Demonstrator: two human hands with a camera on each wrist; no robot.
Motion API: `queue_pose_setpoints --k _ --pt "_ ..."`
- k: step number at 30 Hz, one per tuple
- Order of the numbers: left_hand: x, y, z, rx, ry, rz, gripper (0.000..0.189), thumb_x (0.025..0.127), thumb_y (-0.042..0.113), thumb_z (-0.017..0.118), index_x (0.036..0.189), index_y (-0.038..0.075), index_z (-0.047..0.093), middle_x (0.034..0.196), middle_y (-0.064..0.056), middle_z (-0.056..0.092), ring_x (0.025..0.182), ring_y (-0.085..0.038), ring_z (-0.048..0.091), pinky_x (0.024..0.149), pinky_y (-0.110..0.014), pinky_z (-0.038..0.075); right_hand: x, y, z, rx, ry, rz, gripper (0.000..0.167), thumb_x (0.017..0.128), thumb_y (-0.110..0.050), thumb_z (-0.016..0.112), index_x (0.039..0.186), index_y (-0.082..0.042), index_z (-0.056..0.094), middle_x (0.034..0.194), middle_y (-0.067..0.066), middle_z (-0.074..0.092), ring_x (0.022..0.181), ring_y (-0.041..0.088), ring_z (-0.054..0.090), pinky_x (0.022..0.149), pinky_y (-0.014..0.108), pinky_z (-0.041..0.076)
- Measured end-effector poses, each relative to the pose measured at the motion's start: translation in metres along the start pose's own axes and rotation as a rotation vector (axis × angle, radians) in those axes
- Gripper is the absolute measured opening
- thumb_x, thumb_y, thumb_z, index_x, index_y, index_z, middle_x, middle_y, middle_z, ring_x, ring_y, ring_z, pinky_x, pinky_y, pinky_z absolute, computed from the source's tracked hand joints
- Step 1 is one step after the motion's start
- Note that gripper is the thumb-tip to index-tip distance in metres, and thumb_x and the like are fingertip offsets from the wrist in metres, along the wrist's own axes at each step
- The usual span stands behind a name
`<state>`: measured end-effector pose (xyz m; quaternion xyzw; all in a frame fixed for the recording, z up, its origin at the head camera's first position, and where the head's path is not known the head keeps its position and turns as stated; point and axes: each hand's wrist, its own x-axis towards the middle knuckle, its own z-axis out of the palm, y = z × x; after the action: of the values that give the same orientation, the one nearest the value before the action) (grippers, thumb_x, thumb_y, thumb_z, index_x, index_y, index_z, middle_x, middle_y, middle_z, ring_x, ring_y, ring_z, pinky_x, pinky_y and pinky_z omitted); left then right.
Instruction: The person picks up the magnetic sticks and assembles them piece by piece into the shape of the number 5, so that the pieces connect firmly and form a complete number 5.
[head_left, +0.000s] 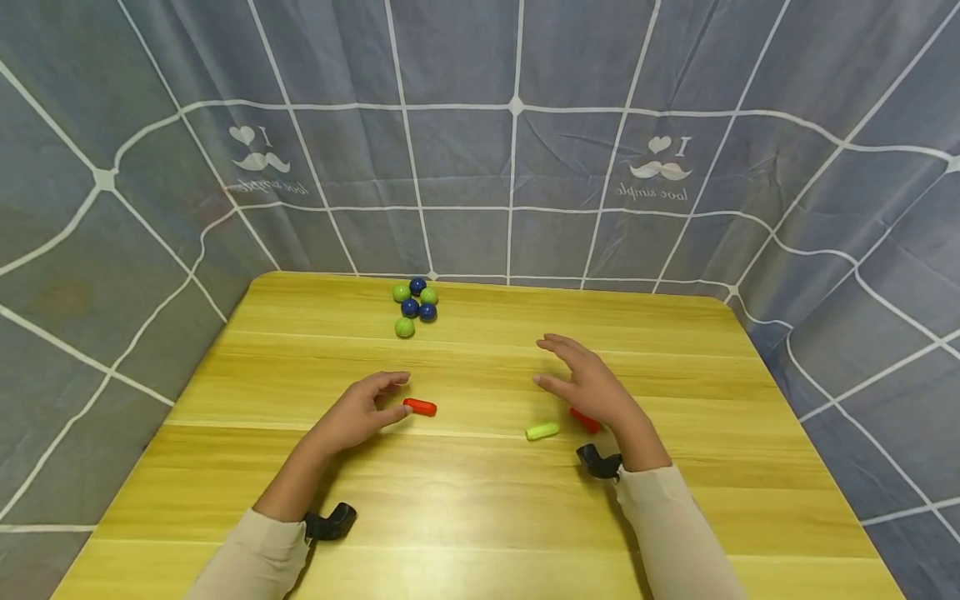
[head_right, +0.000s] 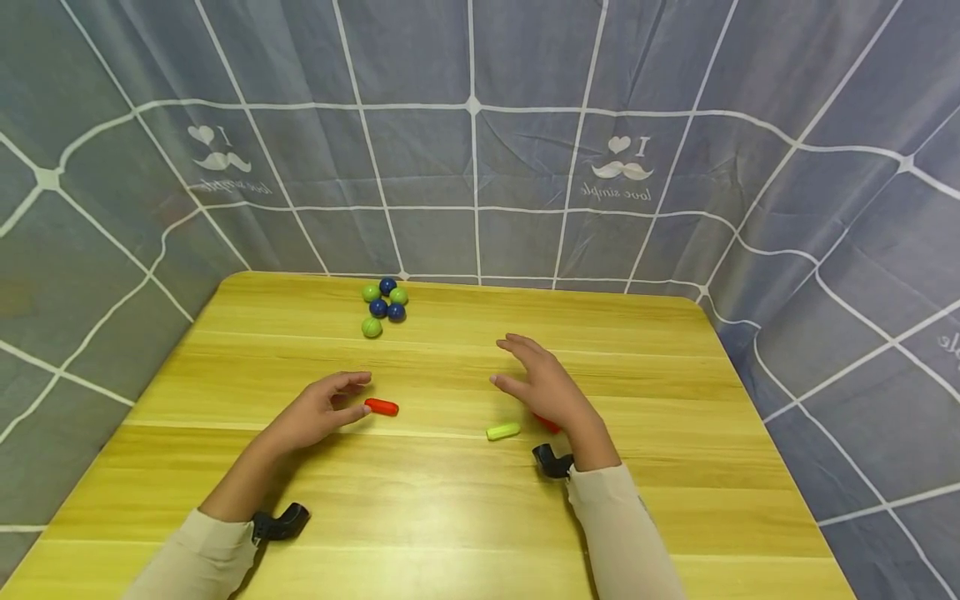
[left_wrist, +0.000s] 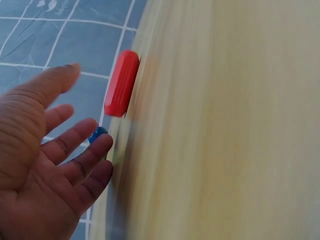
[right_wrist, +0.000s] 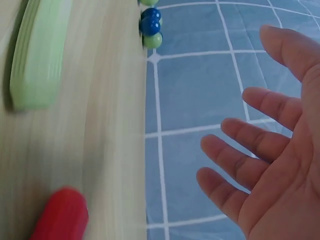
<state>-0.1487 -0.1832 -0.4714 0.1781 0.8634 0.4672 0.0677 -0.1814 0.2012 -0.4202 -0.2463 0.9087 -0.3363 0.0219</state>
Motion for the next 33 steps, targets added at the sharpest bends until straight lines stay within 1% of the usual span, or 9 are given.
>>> queue_pose_setpoints --k 5,7,11,16,20,24,27,30,33 --pt "0.003 -0.002 0.005 0.022 -0.027 0.036 0.050 0.093 0.017 0.072 0.136 -0.001 0.056 0.135 -0.017 0.058 0.125 -0.035 0.052 0.105 -0.054 0.039 0.007 -0.003 0.006 0.075 -0.017 0.000 0.058 0.097 -0.040 0.065 0.146 -0.013 0.049 0.152 0.010 0.042 0.142 0.031 0.034 0.112 0.054 0.029" --pt "0.004 -0.004 0.005 0.019 -0.044 0.031 0.046 0.093 0.016 0.072 0.134 0.000 0.059 0.134 -0.016 0.058 0.126 -0.035 0.051 0.106 -0.054 0.038 0.009 -0.005 0.010 0.085 -0.034 -0.004 0.057 0.097 -0.039 0.065 0.145 -0.013 0.050 0.152 0.009 0.042 0.142 0.030 0.034 0.112 0.053 0.029" --pt "0.003 -0.008 0.006 -0.004 -0.062 -0.001 0.040 0.092 0.013 0.071 0.130 0.003 0.063 0.131 -0.014 0.060 0.127 -0.036 0.049 0.106 -0.054 0.037 0.014 -0.009 0.018 0.097 -0.072 -0.023 0.056 0.097 -0.037 0.064 0.146 -0.012 0.049 0.151 0.009 0.043 0.141 0.029 0.035 0.112 0.053 0.030" --pt "0.004 -0.014 0.010 -0.071 -0.047 -0.005 0.037 0.092 0.010 0.071 0.128 0.003 0.064 0.127 -0.013 0.063 0.124 -0.035 0.052 0.104 -0.053 0.039 0.020 -0.014 0.025 0.120 -0.077 -0.029 0.052 0.098 -0.031 0.064 0.144 -0.011 0.051 0.149 0.008 0.046 0.138 0.028 0.041 0.110 0.051 0.034" --pt "0.005 -0.017 0.014 -0.082 -0.027 0.004 0.038 0.092 0.012 0.072 0.128 0.002 0.064 0.127 -0.012 0.063 0.123 -0.033 0.053 0.102 -0.051 0.041 0.027 -0.017 0.030 0.136 -0.066 -0.033 0.047 0.098 -0.026 0.065 0.141 -0.009 0.054 0.145 0.008 0.051 0.130 0.031 0.049 0.105 0.051 0.040" --pt "0.004 -0.018 0.017 -0.039 -0.017 0.022 0.036 0.090 0.012 0.074 0.125 0.005 0.067 0.125 -0.010 0.064 0.119 -0.032 0.055 0.101 -0.051 0.041 0.035 -0.020 0.034 0.155 -0.085 -0.032 0.044 0.098 -0.023 0.065 0.139 -0.009 0.056 0.143 0.007 0.052 0.126 0.033 0.052 0.101 0.054 0.043" --pt "0.004 -0.018 0.019 -0.020 -0.009 0.051 0.034 0.090 0.011 0.074 0.123 0.005 0.068 0.121 -0.009 0.065 0.117 -0.032 0.056 0.100 -0.052 0.041 0.041 -0.024 0.037 0.163 -0.088 -0.041 0.043 0.098 -0.023 0.065 0.138 -0.010 0.057 0.142 0.007 0.053 0.125 0.031 0.053 0.100 0.055 0.043" --pt "0.004 -0.017 0.019 0.003 0.006 0.074 0.033 0.089 0.011 0.074 0.121 0.006 0.070 0.119 -0.008 0.066 0.114 -0.032 0.057 0.099 -0.053 0.042 0.049 -0.027 0.040 0.186 -0.089 -0.050 0.041 0.098 -0.020 0.065 0.137 -0.011 0.058 0.141 0.006 0.054 0.124 0.029 0.054 0.101 0.053 0.043" --pt "0.004 -0.017 0.021 0.027 0.020 0.081 0.032 0.088 0.011 0.075 0.120 0.008 0.070 0.119 -0.007 0.066 0.114 -0.031 0.058 0.099 -0.053 0.042 0.056 -0.027 0.043 0.223 -0.097 -0.034 0.040 0.098 -0.018 0.065 0.136 -0.009 0.059 0.139 0.005 0.055 0.123 0.026 0.056 0.102 0.049 0.043"
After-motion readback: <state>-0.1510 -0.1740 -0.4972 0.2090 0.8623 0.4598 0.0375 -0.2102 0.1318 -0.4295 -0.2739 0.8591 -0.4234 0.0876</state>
